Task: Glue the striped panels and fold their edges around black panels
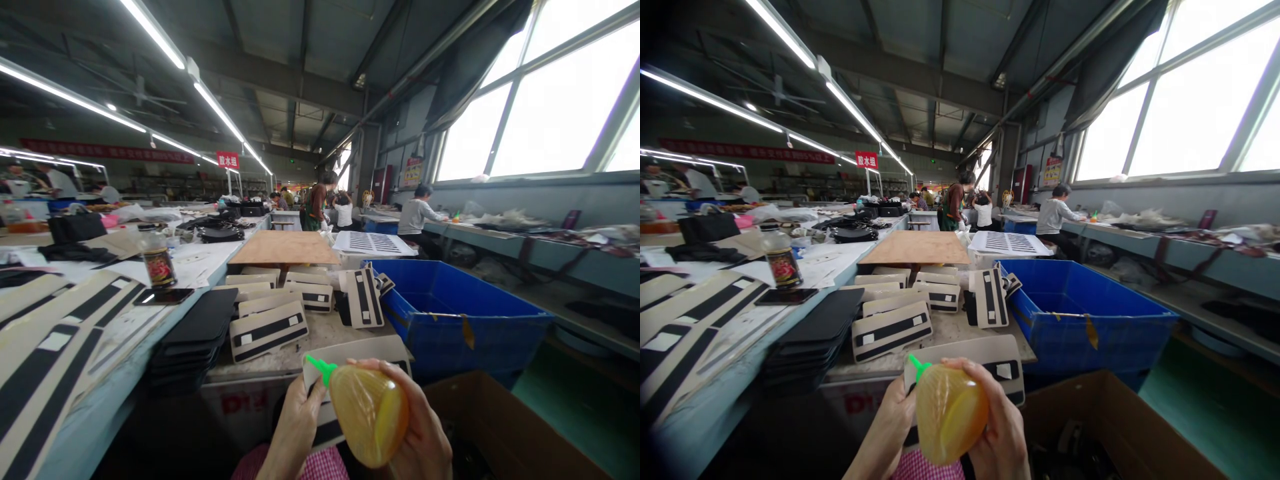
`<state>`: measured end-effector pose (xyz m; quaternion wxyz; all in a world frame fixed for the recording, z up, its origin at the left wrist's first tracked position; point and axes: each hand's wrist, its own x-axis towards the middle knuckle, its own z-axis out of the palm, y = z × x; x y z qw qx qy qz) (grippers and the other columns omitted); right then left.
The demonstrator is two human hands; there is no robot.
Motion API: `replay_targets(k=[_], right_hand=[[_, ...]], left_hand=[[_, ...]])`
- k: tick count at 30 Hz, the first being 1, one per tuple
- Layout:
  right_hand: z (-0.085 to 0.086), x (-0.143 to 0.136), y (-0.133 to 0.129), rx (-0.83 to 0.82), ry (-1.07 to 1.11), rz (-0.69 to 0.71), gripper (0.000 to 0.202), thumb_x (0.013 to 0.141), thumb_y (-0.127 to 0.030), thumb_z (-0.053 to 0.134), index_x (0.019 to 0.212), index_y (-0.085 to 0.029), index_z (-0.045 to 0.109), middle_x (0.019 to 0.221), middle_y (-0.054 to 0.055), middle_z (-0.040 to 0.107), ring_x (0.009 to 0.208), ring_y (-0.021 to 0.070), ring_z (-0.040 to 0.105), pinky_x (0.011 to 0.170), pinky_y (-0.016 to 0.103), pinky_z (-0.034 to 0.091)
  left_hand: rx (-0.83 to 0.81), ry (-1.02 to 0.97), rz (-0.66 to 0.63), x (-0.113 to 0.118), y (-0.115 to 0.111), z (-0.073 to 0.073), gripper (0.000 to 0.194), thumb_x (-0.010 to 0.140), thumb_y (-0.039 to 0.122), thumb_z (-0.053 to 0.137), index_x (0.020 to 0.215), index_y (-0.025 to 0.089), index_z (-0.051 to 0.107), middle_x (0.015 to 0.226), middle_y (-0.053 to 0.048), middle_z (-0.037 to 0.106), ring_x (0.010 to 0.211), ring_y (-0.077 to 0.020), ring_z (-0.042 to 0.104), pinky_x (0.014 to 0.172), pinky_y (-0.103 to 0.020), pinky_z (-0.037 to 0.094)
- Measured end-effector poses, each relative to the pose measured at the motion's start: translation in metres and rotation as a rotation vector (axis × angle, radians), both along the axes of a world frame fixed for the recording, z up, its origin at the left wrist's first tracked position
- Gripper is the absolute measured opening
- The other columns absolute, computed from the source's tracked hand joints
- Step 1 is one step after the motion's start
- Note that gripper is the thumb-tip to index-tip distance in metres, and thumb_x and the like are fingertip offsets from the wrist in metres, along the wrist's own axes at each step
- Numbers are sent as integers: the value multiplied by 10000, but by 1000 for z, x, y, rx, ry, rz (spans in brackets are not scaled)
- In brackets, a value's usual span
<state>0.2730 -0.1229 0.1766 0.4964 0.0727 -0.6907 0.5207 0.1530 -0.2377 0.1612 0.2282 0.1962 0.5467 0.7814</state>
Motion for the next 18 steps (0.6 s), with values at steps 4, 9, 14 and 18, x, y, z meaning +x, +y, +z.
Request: replay_targets(k=[4, 9, 14, 18], right_hand=[[2, -2, 1, 63, -21, 6, 473, 908, -285, 780, 1366, -287, 660, 1252, 105, 777, 1098, 274, 773, 941, 302, 629], [-4, -8, 0, 33, 31, -120, 469, 923, -418, 746, 1361, -272, 663, 1244, 122, 775, 1081, 312, 775, 916, 369, 653], [-8, -12, -3, -13, 1, -73, 488, 892, -397, 784, 1350, -276, 667, 1242, 124, 773, 1058, 321, 781, 889, 376, 663], [-13, -19, -1, -76, 29, -149, 498, 902, -343, 775, 1377, -270, 644, 1316, 116, 741, 1134, 300, 753, 946, 350, 636]], left_hand=[[-8, 7, -17, -1, 2, -4, 220, 720, 393, 830, 792, 190, 784, 1052, -106, 815, 1185, -340, 673, 1104, -375, 445], [-16, 44, -5, 0, 0, -6, 325, 822, 433, 747, 988, 159, 796, 1124, -107, 805, 1166, -331, 675, 1084, -393, 449], [-10, 44, 8, 0, -5, -3, 383, 866, 465, 703, 1078, 158, 792, 1112, -110, 807, 1152, -339, 681, 1056, -425, 466], [-7, 23, 41, -2, -6, -3, 414, 848, 483, 728, 1100, 161, 793, 1171, -117, 794, 1254, -340, 633, 1119, -427, 421]])
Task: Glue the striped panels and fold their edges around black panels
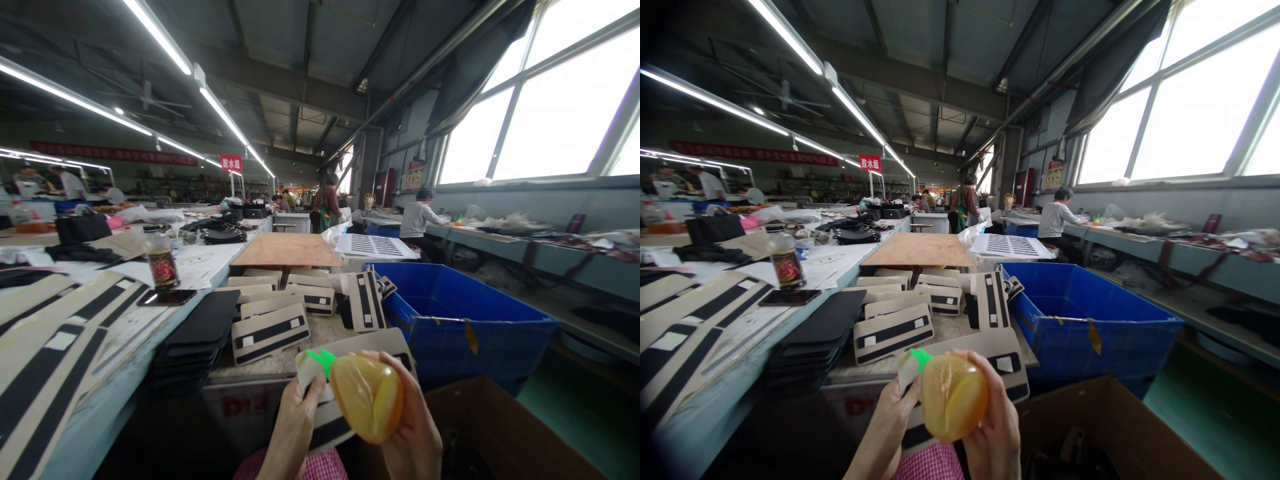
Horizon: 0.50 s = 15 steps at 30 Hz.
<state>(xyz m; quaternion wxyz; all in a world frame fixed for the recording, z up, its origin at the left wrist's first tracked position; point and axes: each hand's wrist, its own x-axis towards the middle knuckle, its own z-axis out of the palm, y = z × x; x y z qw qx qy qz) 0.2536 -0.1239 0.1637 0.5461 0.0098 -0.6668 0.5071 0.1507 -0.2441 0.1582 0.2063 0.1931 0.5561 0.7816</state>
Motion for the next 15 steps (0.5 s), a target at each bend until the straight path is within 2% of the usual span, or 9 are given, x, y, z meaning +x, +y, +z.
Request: replay_targets(k=[3, 7, 9, 12, 15], right_hand=[[-3, -1, 2, -26, 18, -61, 582, 879, -293, 803, 1425, -264, 605, 1374, 122, 709, 1185, 305, 730, 976, 351, 622], [3, -1, -15, -135, 52, 48, 535, 853, -432, 820, 1345, -281, 673, 1273, 117, 759, 1102, 336, 762, 919, 401, 654], [7, -3, -27, -193, 53, 83, 476, 875, -452, 790, 1308, -275, 697, 1237, 122, 772, 1065, 336, 773, 895, 406, 661], [8, -7, -30, -162, -1, -6, 487, 882, -408, 786, 1323, -231, 680, 1248, 141, 764, 1095, 333, 762, 914, 397, 649], [4, -10, -18, -67, -33, -163, 534, 871, -382, 795, 1354, -209, 648, 1295, 148, 744, 1168, 336, 731, 965, 412, 624]], left_hand=[[-3, -32, 28, 0, -1, -1, 434, 838, 480, 742, 1129, 161, 786, 1191, -120, 789, 1273, -346, 622, 1121, -443, 422], [31, -41, 43, 3, -2, 1, 450, 807, 474, 777, 1125, 155, 788, 1152, -118, 800, 1237, -344, 650, 1110, -431, 444], [49, -45, 53, 5, -2, 4, 436, 807, 455, 780, 1129, 162, 788, 1157, -112, 800, 1216, -334, 667, 1104, -422, 457], [55, -53, 123, 4, -3, 6, 421, 792, 439, 794, 1124, 179, 793, 1192, -103, 790, 1228, -324, 664, 1126, -424, 445], [50, -76, 184, -1, -6, 4, 424, 783, 439, 791, 1127, 190, 792, 1182, -99, 794, 1241, -321, 663, 1149, -438, 429]])
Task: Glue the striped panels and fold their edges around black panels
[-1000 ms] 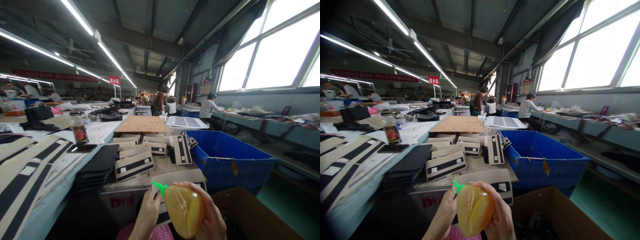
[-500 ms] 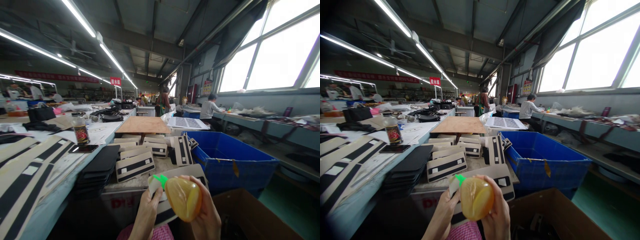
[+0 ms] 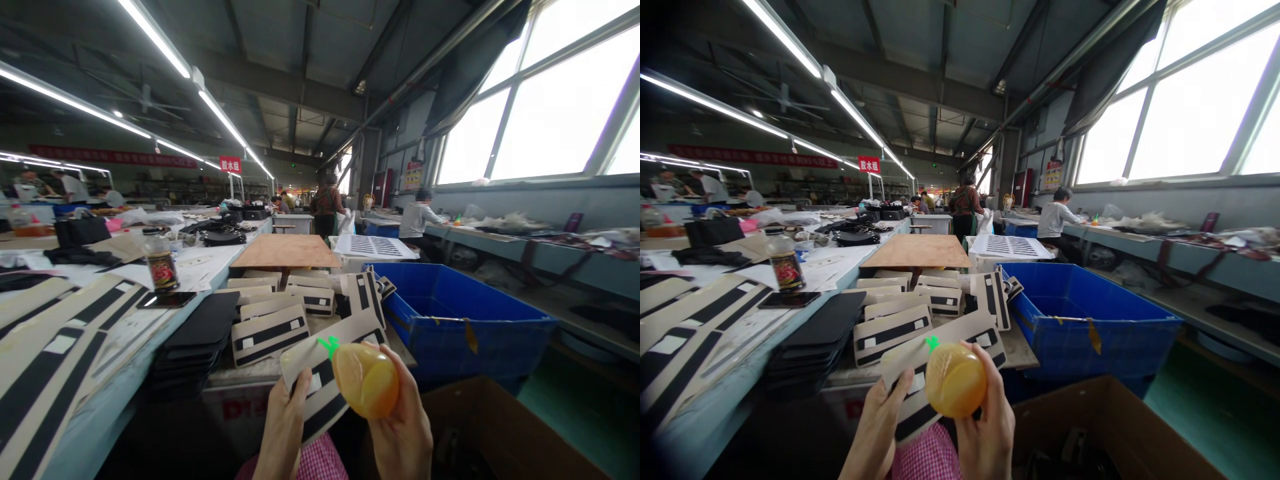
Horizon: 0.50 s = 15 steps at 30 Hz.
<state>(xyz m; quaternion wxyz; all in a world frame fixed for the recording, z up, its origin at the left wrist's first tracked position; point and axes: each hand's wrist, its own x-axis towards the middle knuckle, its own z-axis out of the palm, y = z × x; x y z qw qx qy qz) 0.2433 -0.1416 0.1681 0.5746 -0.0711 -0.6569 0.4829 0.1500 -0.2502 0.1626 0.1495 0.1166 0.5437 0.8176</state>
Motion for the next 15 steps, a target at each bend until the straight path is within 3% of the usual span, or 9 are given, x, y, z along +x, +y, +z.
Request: replay_targets(k=[3, 9, 15], right_hand=[[-1, 0, 5, -35, 38, -18, 535, 872, -374, 797, 1362, -233, 636, 1346, 133, 721, 1206, 323, 714, 985, 399, 615], [2, 0, -22, -216, 79, 239, 501, 862, -437, 808, 1306, -254, 666, 1262, 121, 762, 1114, 319, 757, 935, 401, 645], [3, -2, -16, -95, 0, 65, 541, 882, -392, 792, 1360, -199, 628, 1318, 145, 733, 1207, 299, 716, 1017, 364, 595]], left_hand=[[-11, -23, 10, -4, -2, -3, 453, 794, 468, 775, 1146, 182, 778, 1164, -117, 798, 1241, -341, 667, 1133, -475, 447], [-41, 43, 42, -1, -1, 1, 488, 772, 515, 787, 1123, 177, 769, 1231, -110, 774, 1323, -348, 600, 1192, -470, 375], [-67, 50, 78, -5, -1, -4, 436, 797, 484, 773, 1124, 197, 779, 1256, -109, 767, 1320, -340, 610, 1191, -474, 386]])
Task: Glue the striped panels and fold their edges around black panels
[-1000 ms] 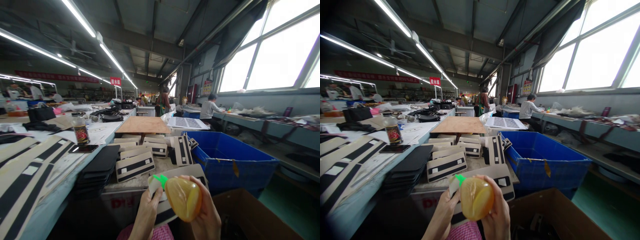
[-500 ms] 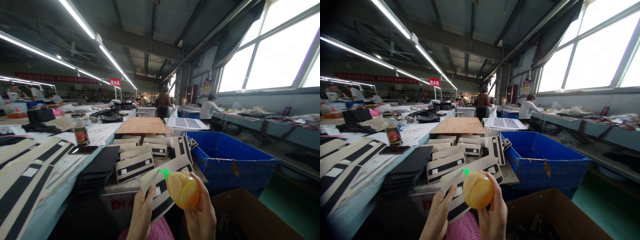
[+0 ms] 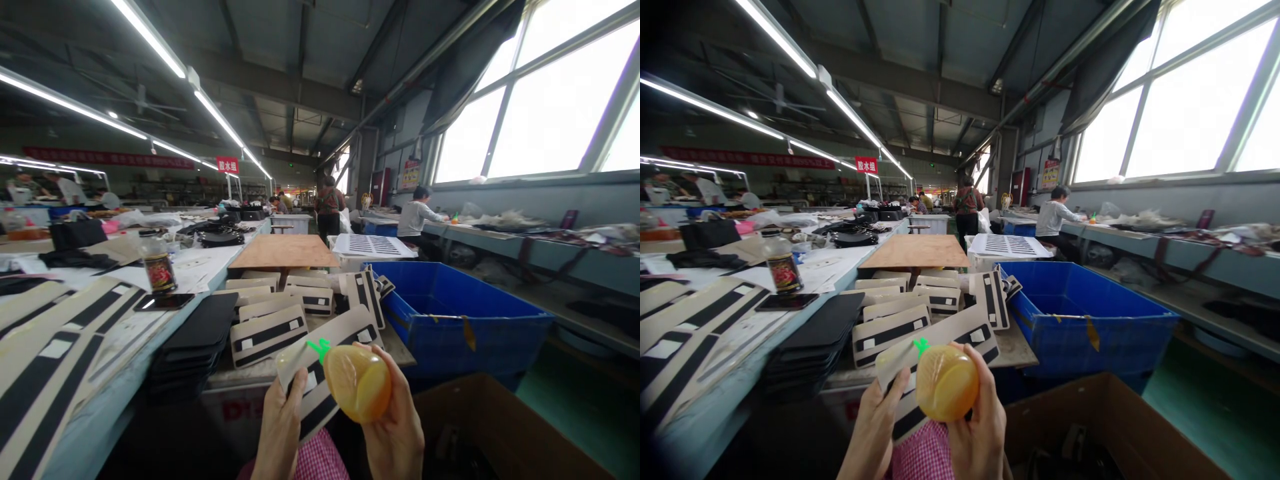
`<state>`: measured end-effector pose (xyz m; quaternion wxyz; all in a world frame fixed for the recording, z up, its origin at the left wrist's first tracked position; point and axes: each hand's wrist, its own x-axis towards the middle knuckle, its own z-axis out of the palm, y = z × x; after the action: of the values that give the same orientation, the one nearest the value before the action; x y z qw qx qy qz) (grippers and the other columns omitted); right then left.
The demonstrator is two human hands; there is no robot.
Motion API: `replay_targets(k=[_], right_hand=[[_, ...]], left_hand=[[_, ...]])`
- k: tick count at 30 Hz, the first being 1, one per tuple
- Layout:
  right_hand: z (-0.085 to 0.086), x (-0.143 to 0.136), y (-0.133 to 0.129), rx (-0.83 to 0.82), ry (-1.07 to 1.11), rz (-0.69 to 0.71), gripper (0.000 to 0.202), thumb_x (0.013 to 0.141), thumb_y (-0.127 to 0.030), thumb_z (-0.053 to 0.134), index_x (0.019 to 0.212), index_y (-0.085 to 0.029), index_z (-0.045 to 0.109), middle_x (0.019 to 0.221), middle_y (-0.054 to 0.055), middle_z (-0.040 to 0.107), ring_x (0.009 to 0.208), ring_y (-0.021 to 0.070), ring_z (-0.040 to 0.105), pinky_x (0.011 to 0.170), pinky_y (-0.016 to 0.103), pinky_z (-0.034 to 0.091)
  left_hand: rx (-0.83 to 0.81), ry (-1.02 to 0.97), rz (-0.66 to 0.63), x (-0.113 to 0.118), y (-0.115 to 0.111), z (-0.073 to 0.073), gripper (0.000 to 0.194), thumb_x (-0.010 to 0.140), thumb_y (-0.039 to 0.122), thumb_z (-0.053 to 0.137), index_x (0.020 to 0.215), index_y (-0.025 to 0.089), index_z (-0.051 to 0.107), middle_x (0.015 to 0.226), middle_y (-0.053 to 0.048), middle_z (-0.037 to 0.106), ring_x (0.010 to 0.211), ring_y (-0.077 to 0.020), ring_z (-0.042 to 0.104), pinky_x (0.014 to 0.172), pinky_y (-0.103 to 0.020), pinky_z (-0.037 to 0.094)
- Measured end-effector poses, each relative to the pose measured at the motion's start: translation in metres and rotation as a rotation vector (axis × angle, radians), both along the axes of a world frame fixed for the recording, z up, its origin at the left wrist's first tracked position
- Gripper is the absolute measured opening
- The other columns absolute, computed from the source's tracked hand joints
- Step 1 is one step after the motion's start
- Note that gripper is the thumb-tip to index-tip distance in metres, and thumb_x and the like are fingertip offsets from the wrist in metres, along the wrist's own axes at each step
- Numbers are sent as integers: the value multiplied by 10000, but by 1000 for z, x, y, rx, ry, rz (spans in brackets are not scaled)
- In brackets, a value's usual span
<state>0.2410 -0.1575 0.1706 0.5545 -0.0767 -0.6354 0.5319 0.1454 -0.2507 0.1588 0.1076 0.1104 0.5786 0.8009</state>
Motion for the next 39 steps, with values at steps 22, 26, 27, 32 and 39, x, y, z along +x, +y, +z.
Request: replay_targets(k=[22, 26, 27, 32, 39], right_hand=[[-7, -5, -3, -86, 81, 137, 578, 819, -399, 857, 1341, -268, 647, 1318, 108, 738, 1170, 300, 733, 1002, 383, 611], [-9, -5, -3, -57, 95, 128, 557, 840, -405, 836, 1342, -259, 644, 1308, 115, 740, 1165, 307, 734, 1001, 398, 612], [-10, -5, -3, -47, 83, 132, 554, 839, -418, 835, 1332, -244, 652, 1301, 126, 741, 1165, 320, 733, 997, 409, 615], [-10, -8, 11, -8, 32, 21, 578, 895, -350, 780, 1425, -243, 575, 1389, 135, 694, 1262, 310, 683, 1013, 383, 602], [-8, -6, 17, -35, 64, 13, 549, 890, -346, 780, 1393, -227, 595, 1399, 140, 685, 1262, 307, 682, 1031, 395, 592]], left_hand=[[21, 20, -69, -1, 0, 1, 401, 825, 453, 757, 1107, 169, 765, 1255, -115, 763, 1328, -340, 593, 1178, -458, 384], [26, 17, -77, 0, 0, 2, 417, 816, 481, 756, 1082, 159, 767, 1226, -122, 772, 1300, -349, 614, 1159, -455, 407], [32, 17, -79, 1, 0, 3, 402, 803, 466, 771, 1062, 159, 771, 1224, -121, 773, 1307, -348, 610, 1157, -443, 411], [65, -58, -55, 0, -1, 1, 434, 761, 436, 812, 1109, 179, 775, 1183, -108, 793, 1264, -345, 650, 1128, -456, 454], [82, -95, -39, -4, -4, -5, 458, 762, 447, 824, 1139, 192, 776, 1166, -101, 801, 1232, -337, 674, 1156, -493, 434]])
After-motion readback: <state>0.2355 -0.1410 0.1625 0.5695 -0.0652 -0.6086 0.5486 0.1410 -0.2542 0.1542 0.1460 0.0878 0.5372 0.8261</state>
